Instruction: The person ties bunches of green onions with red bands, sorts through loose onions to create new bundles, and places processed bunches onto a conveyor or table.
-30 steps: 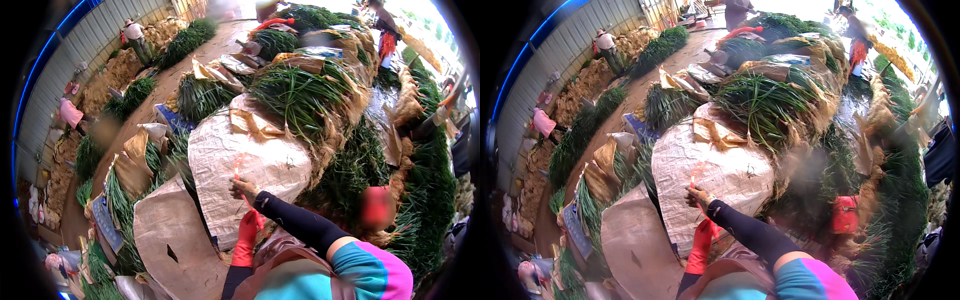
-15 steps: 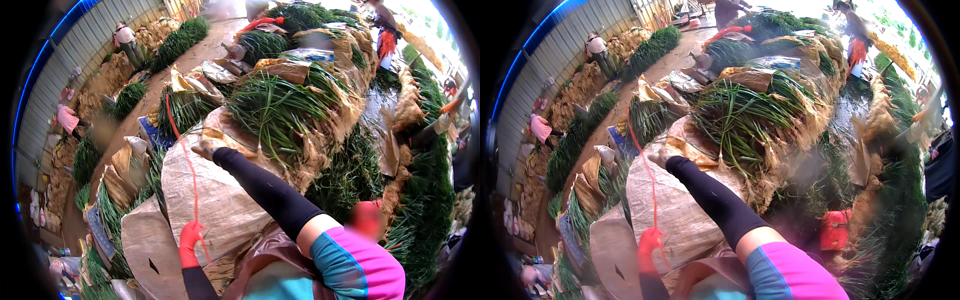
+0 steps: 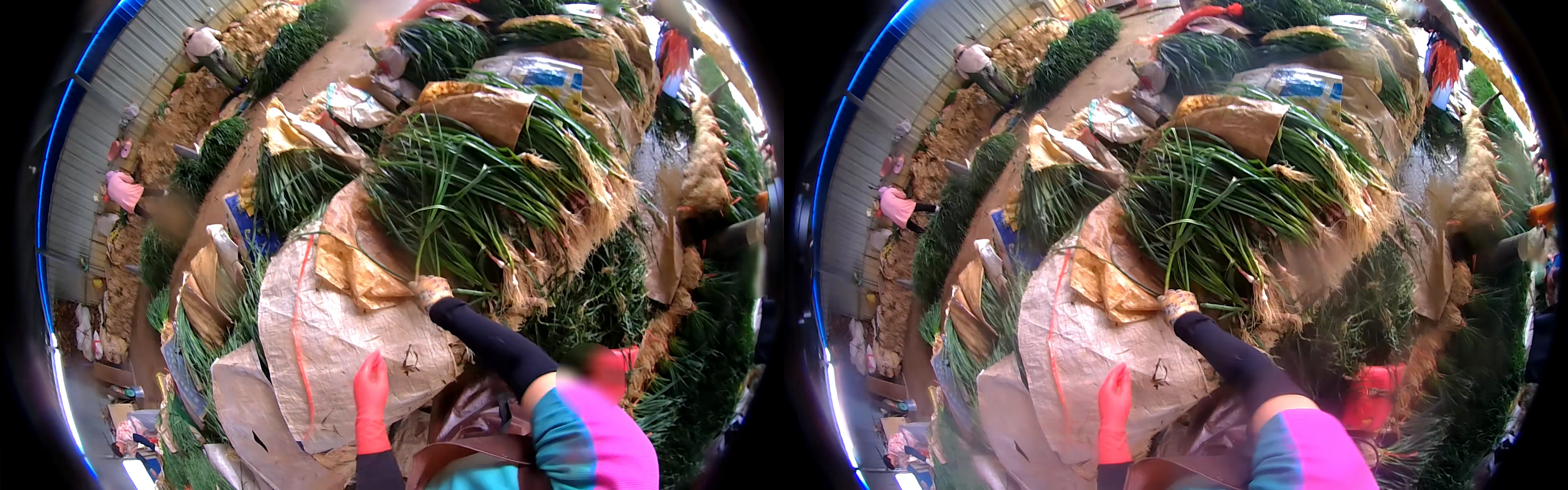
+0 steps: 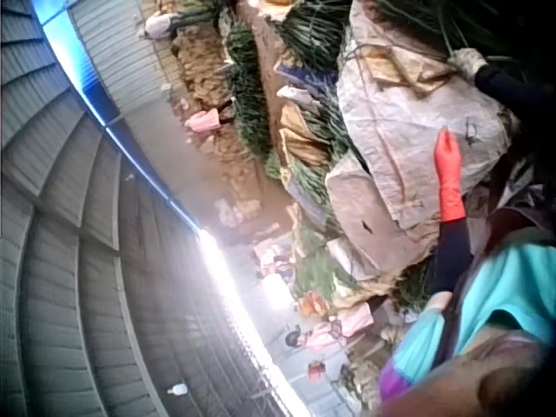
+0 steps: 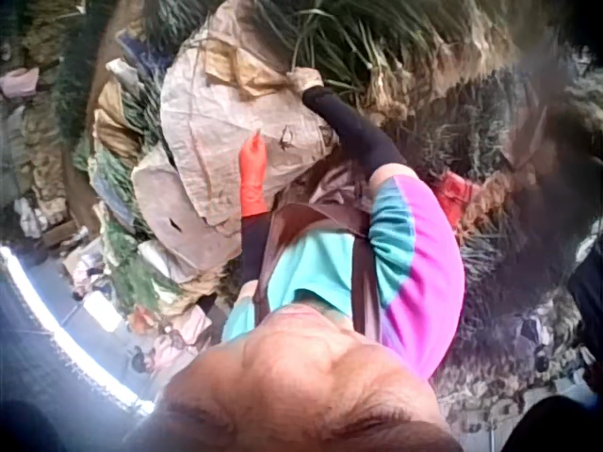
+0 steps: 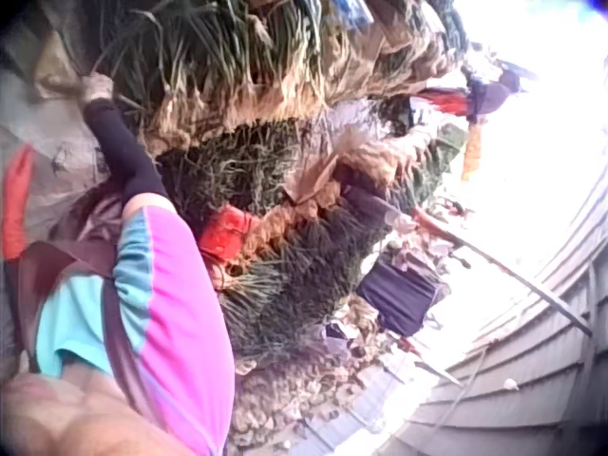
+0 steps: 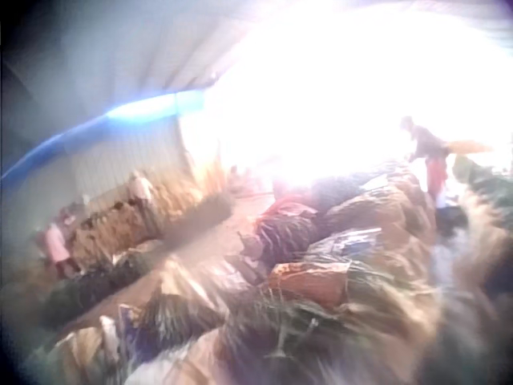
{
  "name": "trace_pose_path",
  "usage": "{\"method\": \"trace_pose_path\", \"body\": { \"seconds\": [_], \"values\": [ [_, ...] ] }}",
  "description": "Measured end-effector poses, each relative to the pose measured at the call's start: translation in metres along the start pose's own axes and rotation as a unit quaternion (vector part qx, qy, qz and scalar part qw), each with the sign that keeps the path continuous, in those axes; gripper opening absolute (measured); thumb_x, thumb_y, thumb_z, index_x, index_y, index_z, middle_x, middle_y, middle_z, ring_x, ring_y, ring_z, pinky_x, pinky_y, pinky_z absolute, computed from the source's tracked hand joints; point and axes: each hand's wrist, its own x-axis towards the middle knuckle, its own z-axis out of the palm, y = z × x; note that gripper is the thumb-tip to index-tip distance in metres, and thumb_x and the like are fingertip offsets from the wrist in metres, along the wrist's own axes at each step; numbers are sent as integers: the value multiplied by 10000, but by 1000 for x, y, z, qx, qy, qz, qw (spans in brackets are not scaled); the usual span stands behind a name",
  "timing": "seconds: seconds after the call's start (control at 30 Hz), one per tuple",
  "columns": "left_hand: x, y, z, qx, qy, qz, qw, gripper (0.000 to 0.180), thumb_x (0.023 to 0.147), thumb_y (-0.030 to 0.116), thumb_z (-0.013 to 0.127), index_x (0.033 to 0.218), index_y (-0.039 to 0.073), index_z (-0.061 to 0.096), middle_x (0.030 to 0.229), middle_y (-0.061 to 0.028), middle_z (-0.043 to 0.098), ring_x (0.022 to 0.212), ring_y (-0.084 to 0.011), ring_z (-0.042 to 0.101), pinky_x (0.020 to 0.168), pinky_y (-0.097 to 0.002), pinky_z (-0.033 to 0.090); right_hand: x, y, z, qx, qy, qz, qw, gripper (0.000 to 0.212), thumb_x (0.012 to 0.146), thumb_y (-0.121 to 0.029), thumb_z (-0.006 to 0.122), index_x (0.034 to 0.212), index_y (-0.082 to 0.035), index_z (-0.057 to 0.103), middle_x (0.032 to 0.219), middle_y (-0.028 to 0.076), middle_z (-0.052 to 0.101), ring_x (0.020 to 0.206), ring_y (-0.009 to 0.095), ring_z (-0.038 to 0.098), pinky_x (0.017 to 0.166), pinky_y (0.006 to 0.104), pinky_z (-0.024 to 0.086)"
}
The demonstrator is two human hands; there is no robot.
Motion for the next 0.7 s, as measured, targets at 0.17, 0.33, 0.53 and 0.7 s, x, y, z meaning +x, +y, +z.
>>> {"method": "trace_pose_path", "body": {
  "seconds": [0.17, 0.33, 0.53, 0.7],
  "values": [
    [34, 25, 62, -294, -172, -270, 900, 259, 882, 145, 523, 1098, 7, 561, 1011, -103, 624, 913, -164, 598, 803, -286, 461, -121, -6, -29, 109, 19, -215, 970, 227, 775, -231, 579, 983, -144, 597, 907, 103, 597, 840, 292, 594, 672, 414, 487],
    [3, 21, 92, -418, -292, -306, 804, 221, 890, 167, 522, 1060, 34, 571, 887, -91, 635, 688, -123, 590, 616, -250, 475, -184, 14, -31, 271, -76, -187, 941, 221, 792, -259, 611, 984, -151, 625, 790, 84, 632, 704, 245, 619, 608, 322, 492],
    [-42, 34, 103, -29, -169, -18, 985, 249, 882, 267, 529, 915, 34, 611, 635, -142, 569, 535, -232, 550, 511, -330, 422, -162, 10, -45, 304, 5, 183, 935, 513, 820, -525, 475, 837, -30, 609, 764, 197, 624, 771, 352, 608, 707, 441, 466],
    [-45, -3, 112, -8, -156, 36, 987, 240, 910, 234, 491, 806, 35, 577, 536, 4, 469, 458, -91, 425, 451, -263, 352, -197, -1, -22, 236, 33, 165, 957, 349, 862, -398, 448, 918, -100, 621, 758, 192, 618, 731, 347, 611, 671, 445, 475]
  ]
}}
